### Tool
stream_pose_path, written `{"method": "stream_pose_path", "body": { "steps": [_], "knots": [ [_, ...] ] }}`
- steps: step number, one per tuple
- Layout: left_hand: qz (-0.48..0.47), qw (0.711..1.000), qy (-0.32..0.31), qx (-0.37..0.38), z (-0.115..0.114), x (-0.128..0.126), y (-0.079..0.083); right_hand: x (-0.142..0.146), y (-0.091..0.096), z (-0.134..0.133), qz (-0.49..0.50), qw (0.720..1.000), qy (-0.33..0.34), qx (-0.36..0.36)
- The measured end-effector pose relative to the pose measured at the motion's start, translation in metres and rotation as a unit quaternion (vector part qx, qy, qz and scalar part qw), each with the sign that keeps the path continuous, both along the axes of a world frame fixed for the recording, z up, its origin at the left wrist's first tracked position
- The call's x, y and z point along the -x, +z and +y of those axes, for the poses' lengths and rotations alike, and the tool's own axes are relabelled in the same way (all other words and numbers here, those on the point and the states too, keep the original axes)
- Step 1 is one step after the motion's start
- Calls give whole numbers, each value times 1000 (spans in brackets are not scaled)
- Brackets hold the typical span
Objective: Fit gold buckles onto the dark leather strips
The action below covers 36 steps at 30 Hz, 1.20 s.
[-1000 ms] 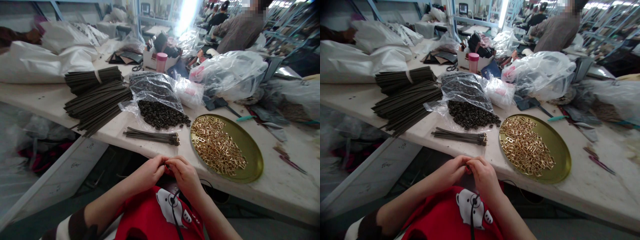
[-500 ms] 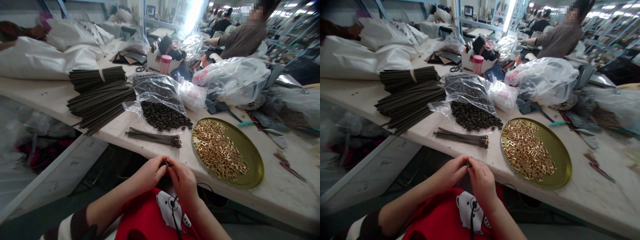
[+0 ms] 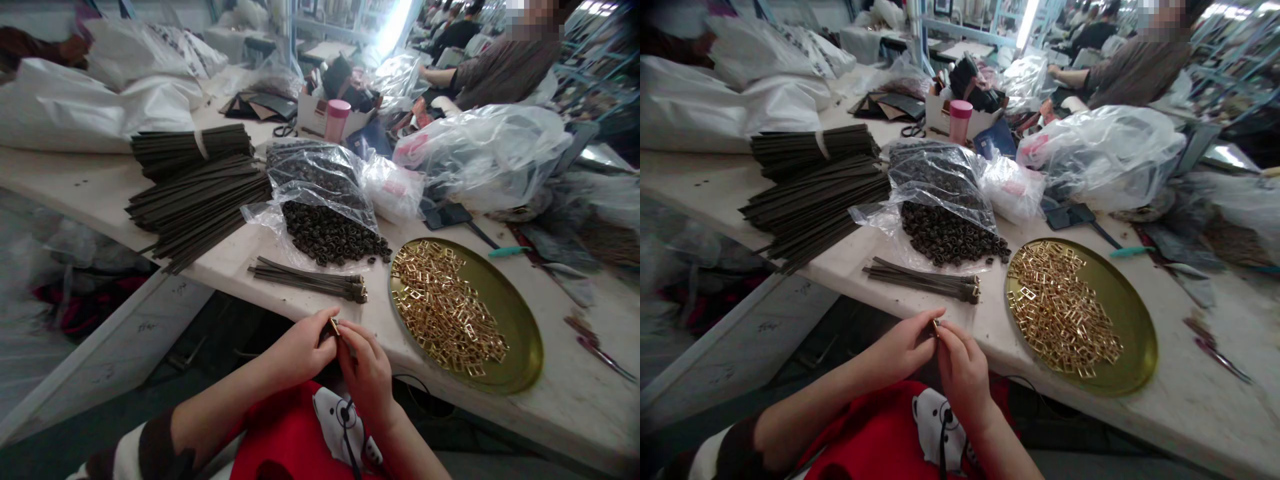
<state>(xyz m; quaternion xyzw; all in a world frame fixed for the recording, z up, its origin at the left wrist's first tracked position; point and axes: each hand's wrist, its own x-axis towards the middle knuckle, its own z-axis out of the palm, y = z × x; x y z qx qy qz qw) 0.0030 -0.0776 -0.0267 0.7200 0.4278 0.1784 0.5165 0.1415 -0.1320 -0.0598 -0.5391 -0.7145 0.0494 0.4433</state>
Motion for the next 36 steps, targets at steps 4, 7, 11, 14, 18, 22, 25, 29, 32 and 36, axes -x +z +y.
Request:
{"method": "stream_pose_path", "body": {
  "steps": [4,7,11,14,18,22,25,29,32,36],
  "knots": [
    [11,1000,-9,3,2,-2,1,-3,3,2,4,1000,3,-7],
    [10,999,-21,23,0,-4,3,-8,2,0,-2,1000,16,-2],
    [-14,999,-18,34,-6,-6,5,-14,3,-7,-12,999,29,-12],
    [-26,999,-11,24,-11,-7,6,-14,6,-11,-22,999,31,-31],
    [-17,1000,-7,-13,-19,-7,6,-10,14,-18,-41,998,27,-49],
    [-23,999,-32,-36,-27,-3,11,-7,17,-24,-55,996,24,-62],
    [-15,997,-52,-51,-31,0,15,-6,17,-27,-49,996,38,-67],
    [-8,997,-58,-51,-33,4,19,-4,20,-27,8,999,32,-40],
    [-26,997,-50,-44,-32,4,19,-3,22,-24,90,995,27,18],
    [-37,998,-40,-24,-26,4,17,-5,19,-16,169,978,12,121]
  ]
}}
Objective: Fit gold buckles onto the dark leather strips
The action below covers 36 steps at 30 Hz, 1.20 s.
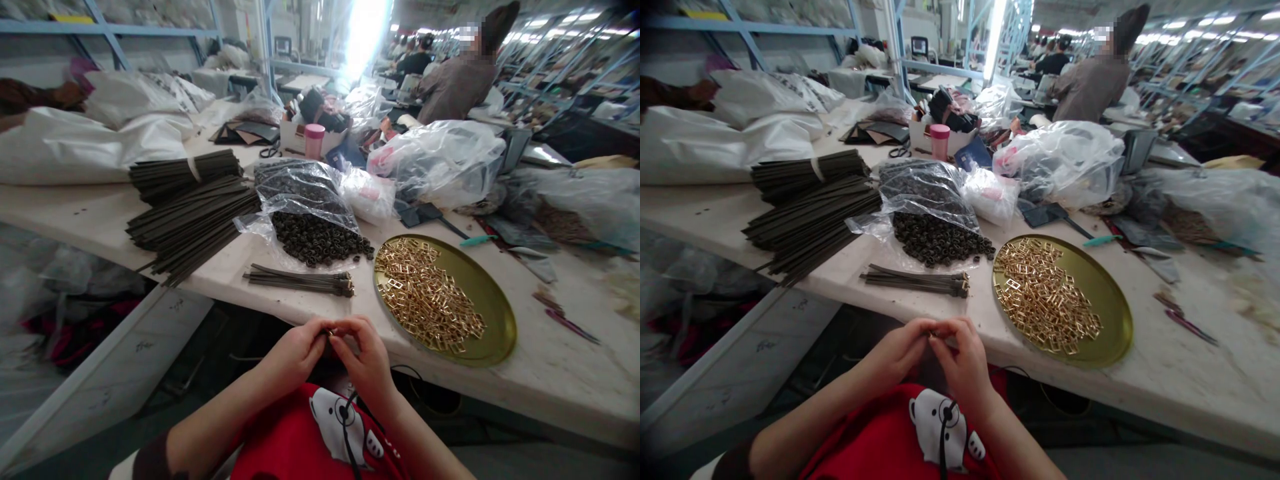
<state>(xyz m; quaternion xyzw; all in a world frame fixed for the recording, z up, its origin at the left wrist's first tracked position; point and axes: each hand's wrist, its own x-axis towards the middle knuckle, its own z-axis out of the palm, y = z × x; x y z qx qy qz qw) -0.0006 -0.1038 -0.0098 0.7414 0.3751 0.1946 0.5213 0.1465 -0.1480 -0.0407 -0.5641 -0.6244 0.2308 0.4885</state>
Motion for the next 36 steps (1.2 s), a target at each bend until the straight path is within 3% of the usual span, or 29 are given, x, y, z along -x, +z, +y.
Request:
{"method": "stream_pose_path", "body": {
  "steps": [4,11,15,18,21,24,28,30,32,34,36],
  "knots": [
    [15,1000,11,18,11,0,-4,0,-4,9,50,994,3,100],
    [30,998,-3,64,35,-3,-12,-19,-7,34,-60,995,19,75],
    [-7,992,26,124,52,-9,-20,-60,-8,77,-104,990,-50,75],
    [-43,978,38,202,63,-16,-26,-88,-16,122,-202,973,-97,54],
    [-60,968,55,236,72,-20,-26,-99,-31,160,-342,933,-89,75],
    [-55,965,72,247,76,-21,-21,-100,-40,178,-397,910,-77,95],
    [-63,961,87,253,77,-18,-19,-91,-21,163,-372,923,-65,80],
    [-73,963,91,245,75,-17,-20,-79,-1,140,-283,955,-60,63],
    [-81,965,93,230,72,-17,-22,-60,16,111,-160,984,-3,80],
    [-85,969,92,214,69,-18,-22,-38,27,83,-62,994,30,84],
    [-84,972,94,197,65,-19,-21,-19,29,61,-1,999,20,51]
  ]
}}
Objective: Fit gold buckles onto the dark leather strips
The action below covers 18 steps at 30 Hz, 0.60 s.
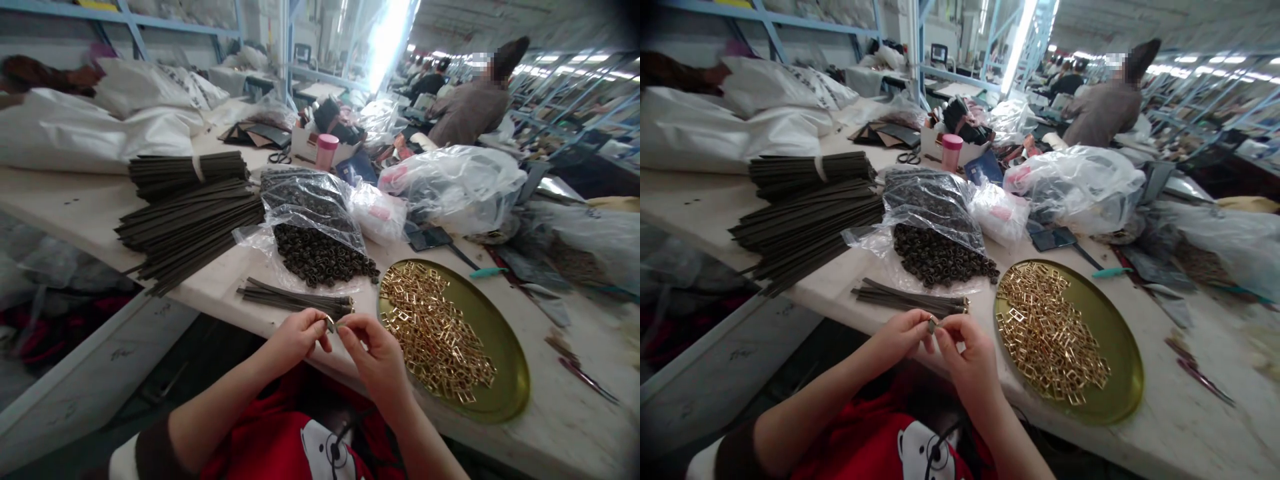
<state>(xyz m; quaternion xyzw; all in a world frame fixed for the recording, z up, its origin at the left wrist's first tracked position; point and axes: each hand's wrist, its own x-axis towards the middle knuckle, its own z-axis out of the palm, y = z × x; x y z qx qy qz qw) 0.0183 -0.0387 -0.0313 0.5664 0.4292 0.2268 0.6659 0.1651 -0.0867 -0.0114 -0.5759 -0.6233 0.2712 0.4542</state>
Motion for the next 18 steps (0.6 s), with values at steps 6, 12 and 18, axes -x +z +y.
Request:
{"method": "stream_pose_path", "body": {
  "steps": [6,12,18],
  "knots": [
    [29,997,25,-68,-16,1,3,21,-12,-24,-76,989,-46,-120],
    [38,990,27,-131,-33,4,5,22,-15,-31,-118,978,-63,-161],
    [53,983,39,-170,-38,3,10,24,-18,-33,-115,980,-68,-148]
  ]
}}
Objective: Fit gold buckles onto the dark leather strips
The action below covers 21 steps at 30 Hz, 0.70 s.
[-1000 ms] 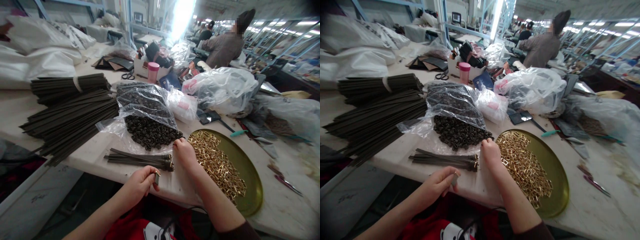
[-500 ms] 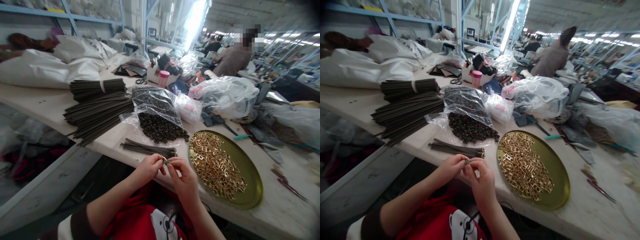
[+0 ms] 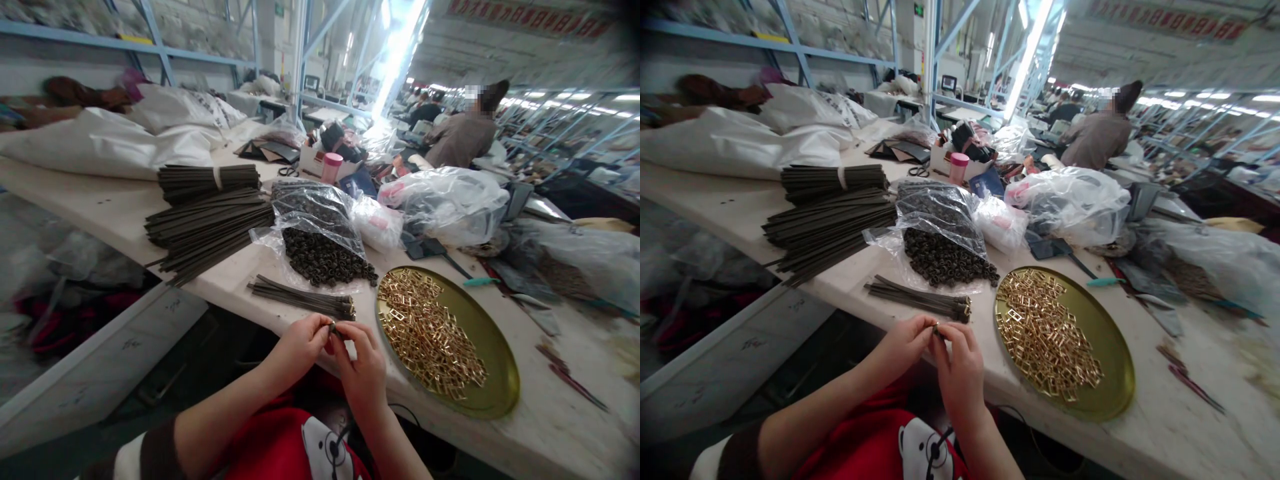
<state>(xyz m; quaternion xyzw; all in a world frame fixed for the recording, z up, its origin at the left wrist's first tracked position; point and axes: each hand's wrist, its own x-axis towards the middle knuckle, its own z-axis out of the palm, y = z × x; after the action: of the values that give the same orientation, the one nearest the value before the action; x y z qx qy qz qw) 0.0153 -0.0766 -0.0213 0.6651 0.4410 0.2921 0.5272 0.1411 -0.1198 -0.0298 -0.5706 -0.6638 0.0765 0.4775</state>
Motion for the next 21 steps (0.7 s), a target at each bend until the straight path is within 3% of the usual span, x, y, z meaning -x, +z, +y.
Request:
{"method": "stream_pose_path", "body": {
  "steps": [3,6,11,14,19,21],
  "knots": [
    [-6,1000,3,13,2,0,-3,-2,1,-2,23,999,24,10],
    [-31,998,-33,36,4,1,-4,-3,2,-2,86,994,49,53],
    [-84,990,-98,62,6,6,10,-6,-7,10,235,959,25,157],
    [-59,990,-122,43,10,10,18,-12,-13,17,336,899,101,262],
    [24,985,-169,28,13,14,17,-14,-18,18,489,742,231,396],
    [36,982,-186,30,13,13,15,-11,-20,17,522,714,230,405]
  ]
}}
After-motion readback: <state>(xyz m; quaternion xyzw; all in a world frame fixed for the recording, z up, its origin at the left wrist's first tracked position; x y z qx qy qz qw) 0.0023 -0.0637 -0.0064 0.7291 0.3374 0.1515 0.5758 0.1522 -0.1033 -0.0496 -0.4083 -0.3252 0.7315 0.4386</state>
